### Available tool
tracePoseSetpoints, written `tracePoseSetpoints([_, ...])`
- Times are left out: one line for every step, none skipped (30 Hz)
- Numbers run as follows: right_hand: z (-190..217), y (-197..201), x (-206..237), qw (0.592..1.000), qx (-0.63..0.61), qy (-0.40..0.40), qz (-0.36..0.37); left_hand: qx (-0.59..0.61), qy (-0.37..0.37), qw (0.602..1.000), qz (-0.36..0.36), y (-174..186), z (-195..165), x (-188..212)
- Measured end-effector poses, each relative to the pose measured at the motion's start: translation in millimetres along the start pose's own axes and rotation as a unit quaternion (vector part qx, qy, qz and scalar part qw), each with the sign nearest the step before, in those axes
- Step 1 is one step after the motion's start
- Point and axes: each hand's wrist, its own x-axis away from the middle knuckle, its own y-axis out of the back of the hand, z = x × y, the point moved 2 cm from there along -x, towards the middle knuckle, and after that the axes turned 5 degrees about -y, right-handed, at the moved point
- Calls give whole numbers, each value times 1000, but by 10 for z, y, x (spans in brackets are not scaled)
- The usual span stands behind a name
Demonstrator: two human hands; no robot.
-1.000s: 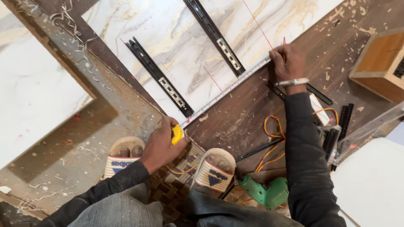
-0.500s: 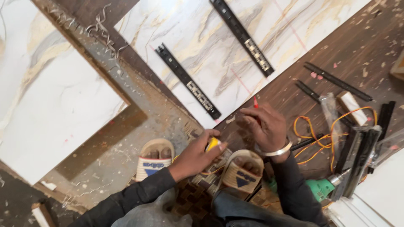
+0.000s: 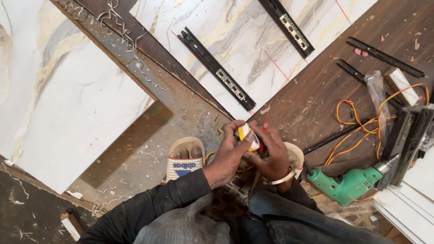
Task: The person sits on the floor with a white board across their lap, measures it with a tape measure, and marks red lines with a pencil. They align a wooden strip as a straightedge, reposition the board, and measure and mark additional lines near drawer slides laid on the board.
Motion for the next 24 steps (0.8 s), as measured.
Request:
tracePoseSetpoints([-22,-9,2,1000,10,-14,-9,-12,-11,1000,-1,11,23,7])
tracePoseSetpoints([-39,-4,3,1000,4,6,-2,-23,-23,999,-4,26,50,7])
tracePoseSetpoints([-68,12,-8,1000,-1,26,8,-47,-25,999,-10,45,81,2])
tracePoseSetpoints([-101,27,-30,999,-8,48,17,-71,-29,997,-18,71,107,-14])
tracePoseSetpoints([-143,31,-63,998,7,48,33,-98,-35,994,-26,107,121,-38])
tracePoseSetpoints([-187,39,-104,997,22,47,49,-105,-29,994,-21,141,138,-70])
tracePoseSetpoints([-227,50,-146,996,36,46,66,-112,-22,993,-15,179,147,-108])
tracePoseSetpoints([-268,63,-205,994,58,42,79,-118,-14,993,-11,220,154,-142])
tracePoseSetpoints([-310,81,-276,992,80,38,94,-77,0,997,-8,259,162,-174])
tracePoseSetpoints([-341,101,-336,988,102,34,108,-36,13,999,-4,304,159,-209])
tracePoseSetpoints([-352,127,-380,986,88,59,132,4,25,1000,-1,350,157,-232])
tracePoseSetpoints([-363,179,-422,982,74,83,153,14,28,999,6,389,153,-251])
tracePoseSetpoints([-376,224,-468,977,61,106,172,23,30,999,15,422,147,-277])
tracePoseSetpoints([-389,251,-517,972,67,135,178,32,33,999,24,448,145,-291])
tracePoseSetpoints([-406,290,-568,966,74,165,184,-2,20,999,31,468,139,-303])
tracePoseSetpoints([-426,325,-613,959,81,193,193,-34,7,999,37,480,133,-312])
tracePoseSetpoints([-460,361,-661,956,99,189,203,-65,-4,997,42,483,129,-310])
tracePoseSetpoints([-503,407,-719,953,117,185,212,-81,-10,996,18,495,115,-320])
tracePoseSetpoints([-548,445,-782,950,134,180,218,-100,-14,995,-4,506,86,-338])
tracePoseSetpoints([-600,563,-863,953,155,178,191,-117,-16,993,-27,515,56,-343])
tracePoseSetpoints([-658,722,-954,954,176,177,166,-178,-25,983,-42,520,18,-337])
tracePoseSetpoints([-707,892,-1057,951,195,196,140,-240,-36,968,-57,525,-34,-338])
tracePoseSetpoints([-753,1082,-1168,947,213,214,112,-302,-48,949,-71,527,-91,-339])
tracePoseSetpoints([-809,1253,-1251,951,213,199,104,-317,-66,943,-77,507,-136,-339])
